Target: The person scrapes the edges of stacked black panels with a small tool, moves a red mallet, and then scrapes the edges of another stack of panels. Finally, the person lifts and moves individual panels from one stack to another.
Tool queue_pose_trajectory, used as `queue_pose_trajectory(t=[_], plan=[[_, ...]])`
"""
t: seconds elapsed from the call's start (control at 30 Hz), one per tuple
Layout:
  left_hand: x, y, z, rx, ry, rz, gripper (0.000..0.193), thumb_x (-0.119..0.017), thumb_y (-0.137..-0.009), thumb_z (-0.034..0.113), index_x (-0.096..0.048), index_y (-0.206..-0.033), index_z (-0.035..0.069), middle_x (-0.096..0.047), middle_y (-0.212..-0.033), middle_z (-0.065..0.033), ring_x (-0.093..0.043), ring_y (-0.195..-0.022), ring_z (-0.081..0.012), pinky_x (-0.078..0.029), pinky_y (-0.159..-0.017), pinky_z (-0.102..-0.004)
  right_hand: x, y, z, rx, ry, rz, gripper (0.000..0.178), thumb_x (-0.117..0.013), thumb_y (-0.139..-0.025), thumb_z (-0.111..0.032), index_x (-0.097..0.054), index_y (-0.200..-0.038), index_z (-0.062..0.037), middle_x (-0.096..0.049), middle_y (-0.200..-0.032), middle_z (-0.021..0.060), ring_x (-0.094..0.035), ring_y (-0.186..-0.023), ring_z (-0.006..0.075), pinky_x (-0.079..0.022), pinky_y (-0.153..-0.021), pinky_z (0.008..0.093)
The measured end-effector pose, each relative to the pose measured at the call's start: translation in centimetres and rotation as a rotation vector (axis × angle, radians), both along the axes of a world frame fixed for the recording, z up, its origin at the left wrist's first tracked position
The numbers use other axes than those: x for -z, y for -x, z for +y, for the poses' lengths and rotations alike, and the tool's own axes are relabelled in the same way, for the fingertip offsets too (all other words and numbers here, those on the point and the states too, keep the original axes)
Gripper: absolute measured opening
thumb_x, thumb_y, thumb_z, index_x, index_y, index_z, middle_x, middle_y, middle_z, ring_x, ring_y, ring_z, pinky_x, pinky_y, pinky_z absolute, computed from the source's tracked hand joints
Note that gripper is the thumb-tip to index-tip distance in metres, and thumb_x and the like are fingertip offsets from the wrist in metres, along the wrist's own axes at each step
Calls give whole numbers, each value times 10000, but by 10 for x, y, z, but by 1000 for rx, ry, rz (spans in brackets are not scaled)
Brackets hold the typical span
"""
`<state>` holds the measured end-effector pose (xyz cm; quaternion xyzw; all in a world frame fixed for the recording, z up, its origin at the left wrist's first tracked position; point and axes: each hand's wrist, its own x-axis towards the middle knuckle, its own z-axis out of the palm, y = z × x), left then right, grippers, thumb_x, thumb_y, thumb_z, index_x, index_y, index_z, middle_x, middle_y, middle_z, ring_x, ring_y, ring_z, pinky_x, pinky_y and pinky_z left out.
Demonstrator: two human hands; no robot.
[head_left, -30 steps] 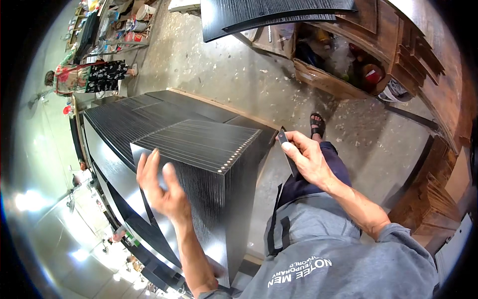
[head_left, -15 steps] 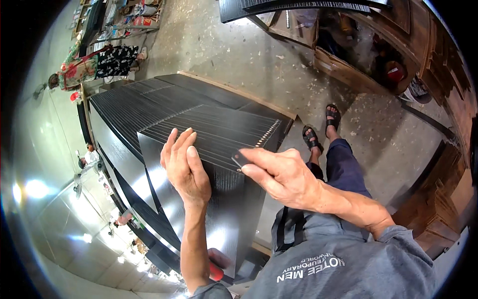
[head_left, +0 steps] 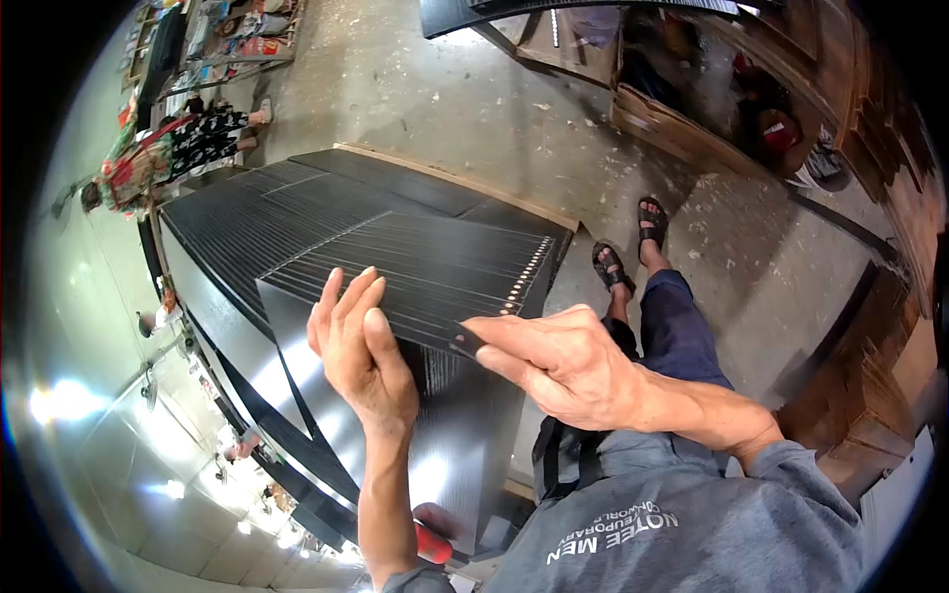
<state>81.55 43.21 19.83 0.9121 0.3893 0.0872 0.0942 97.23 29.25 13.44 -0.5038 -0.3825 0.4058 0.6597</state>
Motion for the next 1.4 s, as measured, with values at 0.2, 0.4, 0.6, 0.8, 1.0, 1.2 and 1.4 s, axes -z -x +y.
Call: queue_pose_trajectory(t=[0.2, 0.4, 0.6, 0.8, 1.0, 1.2, 1.4], plan=[[-1, -1, -1, 38, -23, -5, 323, -481, -1063, 201, -727, -1120, 0, -724, -1202, -140, -557, -1317, -332, -286, -1147, -458, 103, -10, -9, -29, 413, -54, 320, -565, -1012, -199, -672, -1152, 68, -690, -823, 202, -678, -744, 201, -538, -695, 350], [2, -8, -2, 7, -29, 42, 364, -443, -1063, 201, -727, -1115, -21, -722, -1198, -154, -560, -1310, -350, -291, -1148, -471, 6, -13, -2, 91, -65, -97, 254, -725, -919, -145, -673, -1086, 39, -703, -810, 222, -734, -677, 302, -568, -532, 356], [1, -9, -3, -35, -18, 71, 392, -396, -1062, 174, -719, -1117, -42, -717, -1206, -168, -546, -1325, -368, -306, -1152, -486, 28, 13, 5, 198, -103, 88, 219, -716, -919, -140, -673, -1070, 12, -682, -710, 169, -708, -614, 288, -557, -499, 357], [4, -7, -2, -9, -32, 76, 402, -389, -1063, 185, -718, -1113, -41, -727, -1183, -165, -561, -1312, -359, -287, -1163, -489, 146, -8, -14, 59, 582, 57, 349, -587, -1004, -260, -679, -1149, 44, -725, -977, 255, -733, -916, 389, -584, -799, 421], [5, -14, -7, -23, 10, 135, 430, -341, -1074, 175, -697, -1140, -58, -699, -1234, -170, -521, -1336, -373, -322, -1154, -469, 47, -1, -6, 143, -120, 14, 232, -687, -891, -55, -677, -1103, 38, -747, -898, 182, -754, -730, 293, -631, -633, 340], [0, -16, -10, -93, 32, 125, 480, -293, -1079, 203, -675, -1160, -76, -676, -1258, -180, -503, -1343, -393, -339, -1153, -488, 136, 19, 8, 75, 96, -107, 105, -580, -932, -90, -600, -841, -40, -607, -786, 150, -644, -635, 291, -552, -557, 377], [10, -23, -5, -101, 3, 76, 494, -283, -1073, 198, -675, -1165, -88, -677, -1251, -194, -514, -1330, -395, -345, -1155, -495, 315, 30, -29, 172, 697, 30, 333, -531, -1027, -296, -669, -1031, 7, -662, -847, 249, -693, -836, 360, -519, -792, 478]])
